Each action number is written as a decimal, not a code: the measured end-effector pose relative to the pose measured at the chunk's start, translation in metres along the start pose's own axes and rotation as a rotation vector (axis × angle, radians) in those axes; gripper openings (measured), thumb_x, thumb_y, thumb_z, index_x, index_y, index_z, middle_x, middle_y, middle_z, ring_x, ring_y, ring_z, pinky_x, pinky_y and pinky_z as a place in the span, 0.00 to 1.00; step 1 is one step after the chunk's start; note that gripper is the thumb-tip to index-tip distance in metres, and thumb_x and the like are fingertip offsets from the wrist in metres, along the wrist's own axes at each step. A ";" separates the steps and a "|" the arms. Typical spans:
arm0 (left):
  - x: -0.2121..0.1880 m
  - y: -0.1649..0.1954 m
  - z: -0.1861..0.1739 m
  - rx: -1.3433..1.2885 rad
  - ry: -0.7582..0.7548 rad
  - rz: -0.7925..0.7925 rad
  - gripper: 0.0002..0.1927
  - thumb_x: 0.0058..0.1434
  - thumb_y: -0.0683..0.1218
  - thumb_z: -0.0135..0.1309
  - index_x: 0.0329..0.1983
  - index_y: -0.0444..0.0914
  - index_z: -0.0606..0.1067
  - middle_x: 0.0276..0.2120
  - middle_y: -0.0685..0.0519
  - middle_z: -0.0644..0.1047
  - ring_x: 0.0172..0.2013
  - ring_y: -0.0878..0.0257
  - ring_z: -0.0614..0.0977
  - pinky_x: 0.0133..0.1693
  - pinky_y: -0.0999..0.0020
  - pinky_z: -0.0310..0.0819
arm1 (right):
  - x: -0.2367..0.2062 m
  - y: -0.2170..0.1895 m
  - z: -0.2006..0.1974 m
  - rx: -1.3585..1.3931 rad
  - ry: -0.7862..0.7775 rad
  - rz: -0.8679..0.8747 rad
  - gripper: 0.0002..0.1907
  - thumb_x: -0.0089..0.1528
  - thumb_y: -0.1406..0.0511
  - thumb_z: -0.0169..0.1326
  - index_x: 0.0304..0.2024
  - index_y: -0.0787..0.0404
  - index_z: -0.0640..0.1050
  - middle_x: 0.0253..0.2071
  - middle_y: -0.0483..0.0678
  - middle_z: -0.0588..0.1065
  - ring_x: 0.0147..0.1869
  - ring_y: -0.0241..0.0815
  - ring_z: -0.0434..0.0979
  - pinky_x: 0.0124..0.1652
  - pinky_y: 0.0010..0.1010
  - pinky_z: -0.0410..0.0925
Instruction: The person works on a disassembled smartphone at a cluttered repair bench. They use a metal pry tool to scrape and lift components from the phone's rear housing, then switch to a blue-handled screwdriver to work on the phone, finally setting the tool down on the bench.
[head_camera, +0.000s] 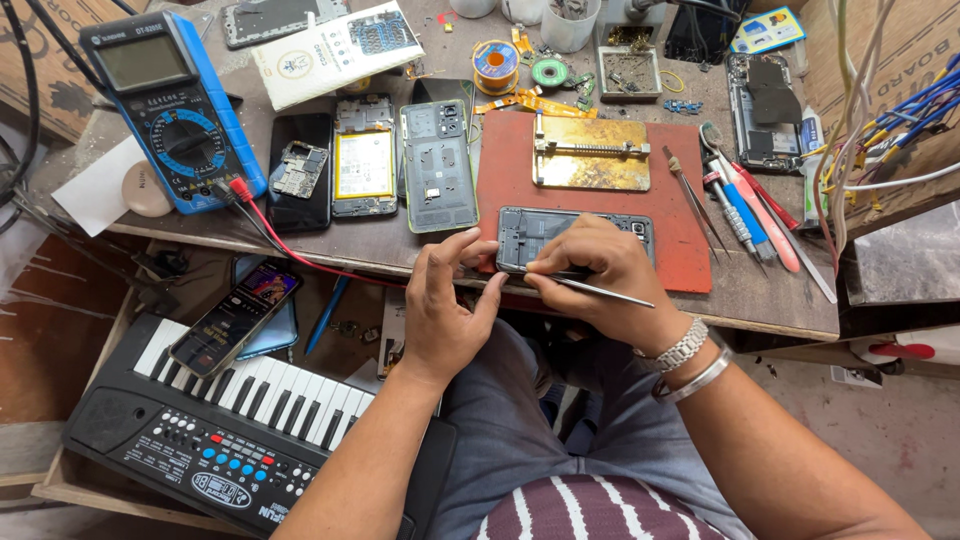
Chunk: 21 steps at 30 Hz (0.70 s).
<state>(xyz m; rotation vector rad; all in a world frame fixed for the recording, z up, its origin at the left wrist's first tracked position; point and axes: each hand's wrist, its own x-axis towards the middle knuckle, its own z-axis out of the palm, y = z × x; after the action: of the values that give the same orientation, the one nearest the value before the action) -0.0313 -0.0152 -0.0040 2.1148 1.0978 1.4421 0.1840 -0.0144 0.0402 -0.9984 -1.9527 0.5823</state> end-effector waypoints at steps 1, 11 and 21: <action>0.000 0.000 0.000 0.014 0.002 0.005 0.32 0.58 0.37 0.65 0.64 0.41 0.64 0.48 0.53 0.81 0.45 0.60 0.80 0.48 0.64 0.75 | 0.000 0.000 -0.002 0.009 -0.009 -0.001 0.06 0.54 0.69 0.67 0.32 0.61 0.81 0.34 0.45 0.81 0.40 0.40 0.79 0.41 0.30 0.71; 0.001 0.001 0.000 0.021 -0.001 0.006 0.32 0.58 0.36 0.64 0.64 0.41 0.65 0.48 0.53 0.81 0.45 0.59 0.79 0.48 0.63 0.74 | 0.006 0.005 -0.012 0.055 -0.107 0.053 0.05 0.54 0.69 0.67 0.32 0.61 0.83 0.32 0.45 0.81 0.38 0.38 0.80 0.38 0.29 0.71; 0.000 0.000 0.000 -0.005 0.001 0.009 0.31 0.60 0.36 0.61 0.64 0.41 0.64 0.49 0.53 0.80 0.46 0.59 0.79 0.51 0.62 0.75 | 0.010 0.004 -0.015 0.052 -0.118 0.236 0.07 0.55 0.65 0.66 0.32 0.62 0.84 0.29 0.45 0.81 0.33 0.34 0.80 0.34 0.27 0.71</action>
<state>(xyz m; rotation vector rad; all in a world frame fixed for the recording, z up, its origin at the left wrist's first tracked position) -0.0312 -0.0153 -0.0039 2.1181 1.0850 1.4484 0.1950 -0.0033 0.0501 -1.1939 -1.9246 0.8364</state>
